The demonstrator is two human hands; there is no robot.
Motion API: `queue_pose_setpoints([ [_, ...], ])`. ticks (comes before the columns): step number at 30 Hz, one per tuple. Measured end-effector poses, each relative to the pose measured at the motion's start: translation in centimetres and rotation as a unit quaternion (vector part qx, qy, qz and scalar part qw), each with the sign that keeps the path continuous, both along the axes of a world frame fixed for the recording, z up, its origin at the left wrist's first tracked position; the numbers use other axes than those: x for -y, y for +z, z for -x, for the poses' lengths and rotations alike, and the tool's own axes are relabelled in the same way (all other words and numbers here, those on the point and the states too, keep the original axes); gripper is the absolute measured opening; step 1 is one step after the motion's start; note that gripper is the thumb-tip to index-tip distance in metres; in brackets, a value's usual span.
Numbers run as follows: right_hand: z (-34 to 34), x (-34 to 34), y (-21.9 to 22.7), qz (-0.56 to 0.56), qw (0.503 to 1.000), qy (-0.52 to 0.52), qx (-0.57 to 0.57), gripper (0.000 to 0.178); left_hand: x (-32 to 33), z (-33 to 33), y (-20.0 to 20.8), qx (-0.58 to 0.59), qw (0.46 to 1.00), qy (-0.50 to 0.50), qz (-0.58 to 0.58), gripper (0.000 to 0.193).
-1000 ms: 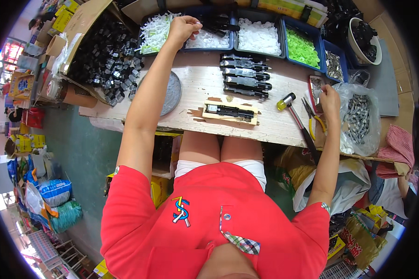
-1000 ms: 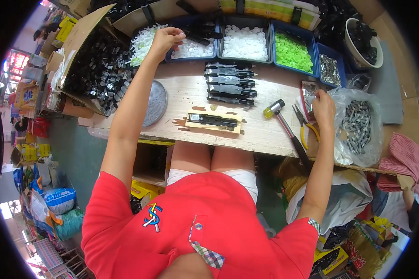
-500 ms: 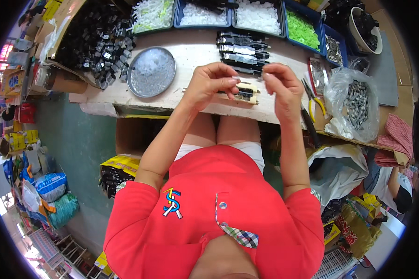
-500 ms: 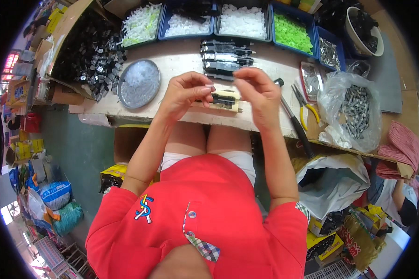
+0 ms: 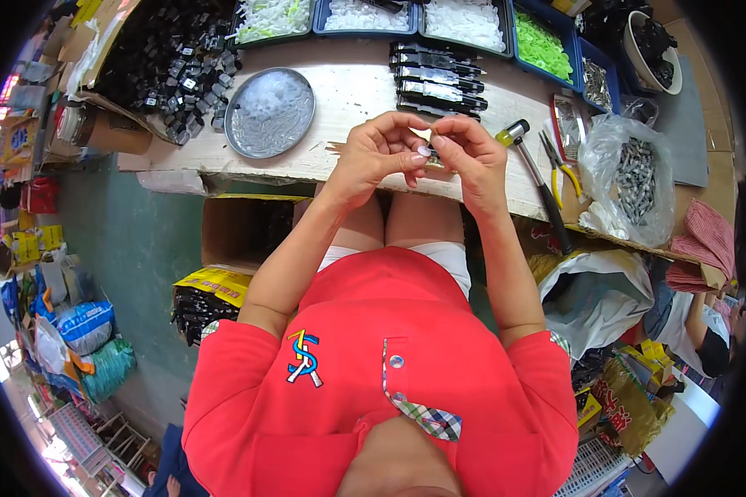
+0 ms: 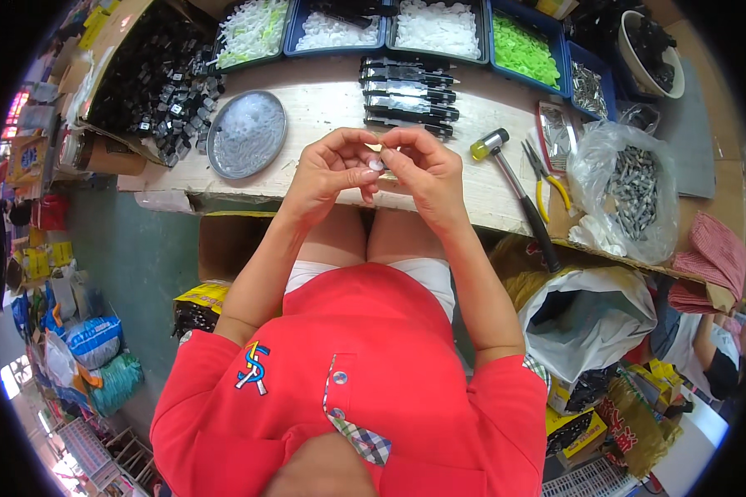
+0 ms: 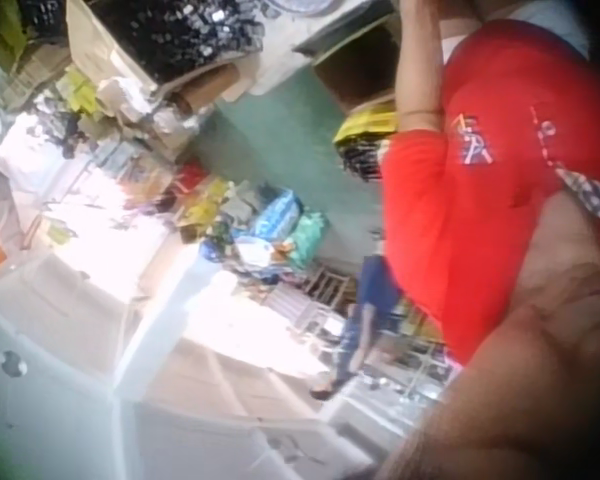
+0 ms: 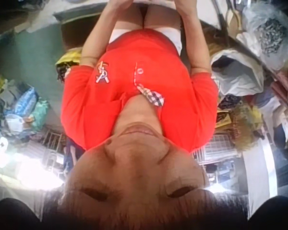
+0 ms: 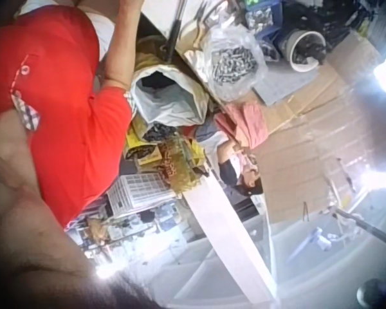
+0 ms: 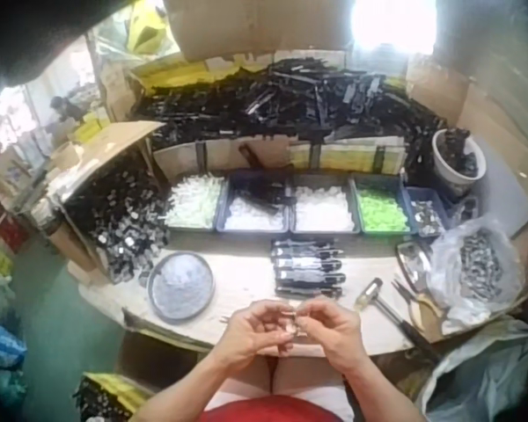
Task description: Assembling small mechanical components for toys using hands and a rubber mallet.
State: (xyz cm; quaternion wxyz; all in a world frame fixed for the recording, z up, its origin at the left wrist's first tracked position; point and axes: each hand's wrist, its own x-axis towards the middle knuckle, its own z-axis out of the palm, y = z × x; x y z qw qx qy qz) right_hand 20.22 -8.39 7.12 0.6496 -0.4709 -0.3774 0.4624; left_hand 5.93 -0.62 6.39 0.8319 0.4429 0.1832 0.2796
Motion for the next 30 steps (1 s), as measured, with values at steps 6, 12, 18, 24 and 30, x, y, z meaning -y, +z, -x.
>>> queue_pose_setpoints([
  [6, 0.2, -0.3, -0.3, 0.001, 0.990, 0.016, 0.141, 0.011, 0.2, 0.4, -0.6, 0.005, 0.999, 0.035, -0.019, 0.027],
  [12, -0.2, -0.5, 0.3, -0.104, 0.926, -0.050, 0.361, 0.009, 0.8, 1.0, -1.6, 0.016, 0.996, 0.077, 0.043, 0.020],
  [18, 1.3, -1.4, -0.5, -0.122, 0.872, -0.072, 0.469, 0.007, 1.1, 0.8, -2.0, 0.038, 0.993, 0.106, 0.039, 0.019],
  [24, 1.0, -2.6, -1.7, -0.118, 0.829, -0.092, 0.539, 0.007, -0.2, 1.4, -1.8, -0.119, 0.977, 0.152, -0.092, 0.019],
  [30, 1.2, -2.8, -3.7, -0.061, 0.792, -0.035, 0.606, 0.011, -2.4, 2.3, -2.5, -0.205, 0.946, 0.156, -0.196, 0.012],
])
